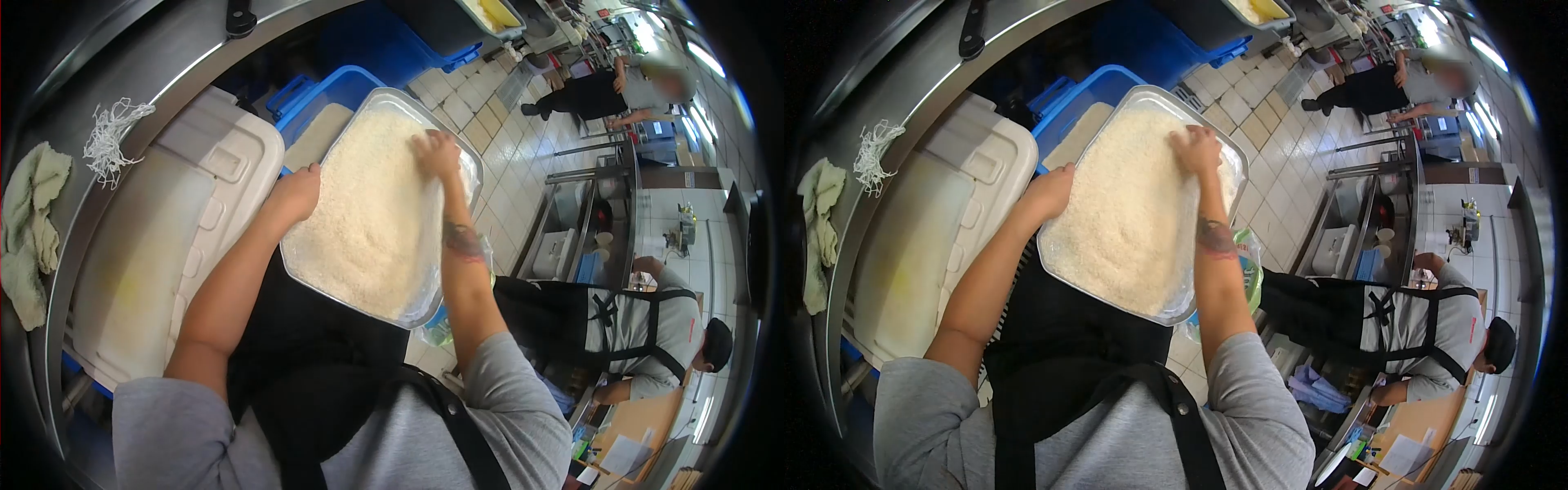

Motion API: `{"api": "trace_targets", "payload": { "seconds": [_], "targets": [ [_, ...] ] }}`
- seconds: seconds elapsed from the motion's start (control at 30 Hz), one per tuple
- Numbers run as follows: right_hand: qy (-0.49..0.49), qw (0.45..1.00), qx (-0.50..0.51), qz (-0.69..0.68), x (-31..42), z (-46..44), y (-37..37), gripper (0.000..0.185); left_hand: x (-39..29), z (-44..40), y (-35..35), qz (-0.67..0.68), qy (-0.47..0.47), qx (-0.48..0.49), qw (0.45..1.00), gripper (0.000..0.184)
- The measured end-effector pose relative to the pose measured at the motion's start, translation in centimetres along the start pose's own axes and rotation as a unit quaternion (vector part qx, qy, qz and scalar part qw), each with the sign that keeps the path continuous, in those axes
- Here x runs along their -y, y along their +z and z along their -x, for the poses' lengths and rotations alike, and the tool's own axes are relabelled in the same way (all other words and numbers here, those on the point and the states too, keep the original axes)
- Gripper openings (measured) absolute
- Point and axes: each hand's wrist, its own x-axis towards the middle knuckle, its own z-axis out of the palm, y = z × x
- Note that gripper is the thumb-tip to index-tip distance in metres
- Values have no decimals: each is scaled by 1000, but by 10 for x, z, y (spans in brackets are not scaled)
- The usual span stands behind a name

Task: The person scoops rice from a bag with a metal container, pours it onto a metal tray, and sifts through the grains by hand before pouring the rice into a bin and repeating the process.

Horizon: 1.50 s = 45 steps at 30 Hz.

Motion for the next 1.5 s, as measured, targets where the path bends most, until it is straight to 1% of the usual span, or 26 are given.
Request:
{"api": "trace_targets", "payload": {
  "seconds": [0.07,0.13,0.23,0.33,0.37,0.47,0.5,0.57,0.6,0.67,0.7,0.8,0.9,0.97,1.0,1.1,1.2,1.3,1.4,1.5],
  "targets": [
    [-3,997,-78,-17,21,29,25,71,-2,3,-3,-5,-3,2,1000,25],
    [-14,997,-78,-21,47,64,29,61,-3,3,-5,-6,-8,2,1000,25],
    [-89,992,-5,-94,69,110,15,43,-4,4,-4,-5,-10,6,1000,24],
    [-102,980,110,-133,65,128,1,35,-4,3,-4,-5,-4,6,1000,25],
    [-138,980,52,-134,57,131,2,32,-3,3,-3,-6,-3,2,1000,25],
    [42,973,122,-190,56,128,-42,36,-3,5,-4,-5,-7,-5,1000,26],
    [69,949,104,-289,52,125,-53,36,-4,6,-5,-3,-10,-8,1000,26],
    [128,869,67,-474,40,123,-70,37,-5,6,-9,-7,-20,13,1000,27],
    [95,857,37,-505,32,123,-73,38,-7,6,-9,-9,-22,25,999,27],
    [27,826,-27,-562,18,121,-75,40,-7,5,-7,-8,-21,16,1000,28],
    [42,819,-34,-572,24,125,-83,45,-7,5,-6,-8,-21,12,1000,28],
    [25,857,-60,-512,24,133,-83,38,-6,7,-6,-12,-13,4,1000,29],
    [-20,906,-73,-417,20,140,-68,39,-7,8,-7,-17,-14,9,1000,29],
    [-39,960,-46,-274,24,153,-69,42,-7,7,-6,-15,-14,6,1000,29],
    [-48,978,-31,-199,29,161,-70,44,-7,7,-6,-14,-14,4,1000,29],
    [-27,994,31,-97,46,190,-46,53,-6,8,-6,-11,-10,2,1000,29],
    [-165,981,98,21,69,216,-33,56,-9,10,-8,-15,-13,-2,1000,29],
    [-212,973,74,42,48,196,-18,53,-7,7,-6,-24,-7,9,1000,28],
    [-167,983,12,72,23,151,-3,48,-5,7,-3,-26,-2,3,1000,27],
    [-51,996,-72,31,13,112,5,44,-1,6,1,-27,7,-9,1000,26]
  ]
}}
